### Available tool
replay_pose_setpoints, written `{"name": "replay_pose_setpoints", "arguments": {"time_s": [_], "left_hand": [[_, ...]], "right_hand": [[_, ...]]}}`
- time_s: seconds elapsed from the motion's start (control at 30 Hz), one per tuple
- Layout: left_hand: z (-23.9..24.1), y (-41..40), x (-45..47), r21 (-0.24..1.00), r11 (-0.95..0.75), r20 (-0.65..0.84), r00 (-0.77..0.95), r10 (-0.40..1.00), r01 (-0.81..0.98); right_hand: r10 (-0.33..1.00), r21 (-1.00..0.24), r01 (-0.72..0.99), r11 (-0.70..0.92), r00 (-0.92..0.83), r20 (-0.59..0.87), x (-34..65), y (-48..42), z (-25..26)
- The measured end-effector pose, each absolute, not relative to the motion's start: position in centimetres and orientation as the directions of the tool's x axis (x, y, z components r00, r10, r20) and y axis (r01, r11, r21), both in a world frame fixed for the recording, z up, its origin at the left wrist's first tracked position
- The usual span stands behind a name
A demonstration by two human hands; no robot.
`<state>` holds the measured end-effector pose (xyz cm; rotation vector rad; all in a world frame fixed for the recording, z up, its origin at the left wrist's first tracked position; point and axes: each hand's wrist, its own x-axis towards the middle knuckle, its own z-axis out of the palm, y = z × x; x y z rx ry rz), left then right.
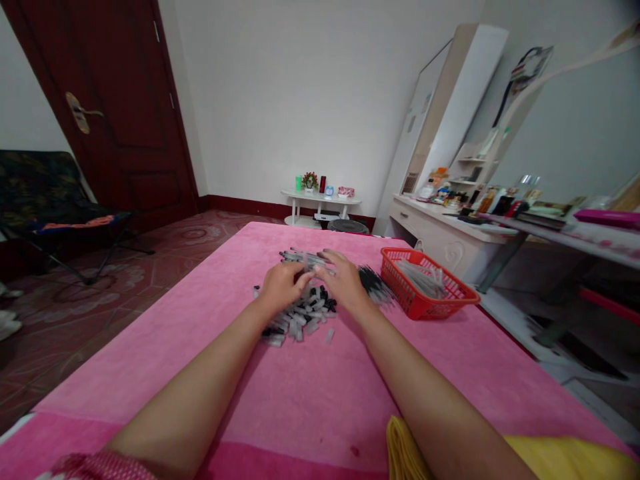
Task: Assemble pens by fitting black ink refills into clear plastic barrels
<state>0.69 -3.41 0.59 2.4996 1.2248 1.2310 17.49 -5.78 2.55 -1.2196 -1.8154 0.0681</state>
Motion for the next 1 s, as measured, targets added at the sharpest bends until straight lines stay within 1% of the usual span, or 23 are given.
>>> {"name": "replay_pose_setpoints", "arguments": {"time_s": [0.03,0.07,0.13,0.2,0.27,0.33,0.4,0.43,0.5,0.57,0.63,0.7,0.73,0.8,0.9,0.97,1.0], "left_hand": [[0.9,-3.9,1.1,0.333,-0.681,0.621,0.392,0.679,0.652],[1.1,-4.3,1.4,0.288,-0.675,0.618,0.407,0.673,0.679],[1.5,-4.9,1.9,0.253,-0.65,0.609,0.404,0.682,0.716],[1.9,-5.2,2.1,0.25,-0.638,0.603,0.399,0.691,0.728],[2.2,-5.2,2.0,0.254,-0.66,0.607,0.414,0.678,0.707],[2.3,-4.8,1.5,0.258,-0.688,0.641,0.413,0.647,0.678],[2.2,-4.0,0.4,0.259,-0.681,0.7,0.353,0.621,0.685],[1.9,-3.4,-0.5,0.263,-0.652,0.728,0.297,0.618,0.712],[0.7,-1.9,-2.6,0.327,-0.544,0.756,0.132,0.641,0.772],[-0.9,-0.2,-4.9,0.442,-0.409,0.723,-0.047,0.689,0.798],[-2.7,1.2,-6.9,0.608,-0.259,0.608,-0.23,0.76,0.751],[-4.1,2.3,-8.2,0.799,-0.079,0.38,-0.398,0.835,0.596],[-4.6,2.6,-8.4,0.822,-0.057,0.344,-0.415,0.842,0.567],[-5.2,3.0,-8.3,0.847,-0.032,0.297,-0.422,0.857,0.531],[-5.3,2.8,-7.4,0.843,-0.04,0.287,-0.385,0.877,0.537],[-5.2,2.6,-6.9,0.839,-0.044,0.281,-0.362,0.889,0.543],[-5.1,2.4,-6.8,0.837,-0.046,0.279,-0.353,0.893,0.545]], "right_hand": [[0.745,-0.499,0.678,0.54,-0.109,0.659,17.1,-6.0,2.7],[0.734,-0.502,0.654,0.566,-0.123,0.668,16.8,-6.3,2.8],[0.714,-0.511,0.615,0.6,-0.125,0.689,16.3,-6.8,3.0],[0.703,-0.52,0.606,0.603,-0.096,0.704,16.0,-7.3,3.4],[0.707,-0.53,0.634,0.563,-0.037,0.707,16.1,-7.6,4.2],[0.702,-0.536,0.69,0.487,0.057,0.71,17.1,-7.8,5.4],[0.665,-0.526,0.759,0.384,0.169,0.728,19.1,-7.9,6.9],[0.634,-0.513,0.798,0.317,0.225,0.74,20.4,-8.0,7.6],[0.563,-0.486,0.863,0.135,0.337,0.754,23.5,-8.2,8.8],[0.508,-0.47,0.878,-0.092,0.447,0.736,26.6,-8.5,9.3],[0.486,-0.457,0.844,-0.282,0.536,0.69,29.2,-8.7,9.2],[0.496,-0.428,0.816,-0.389,0.577,0.648,30.9,-8.6,8.5],[0.509,-0.406,0.82,-0.404,0.57,0.645,31.2,-8.4,8.1],[0.547,-0.362,0.862,-0.355,0.505,0.667,31.0,-7.8,7.3],[0.663,-0.318,0.936,-0.153,0.336,0.669,28.3,-6.7,6.0],[0.781,-0.299,0.954,-0.018,0.2,0.592,25.7,-5.8,4.8],[0.827,-0.283,0.959,0.024,0.141,0.544,24.4,-5.4,4.1]]}}
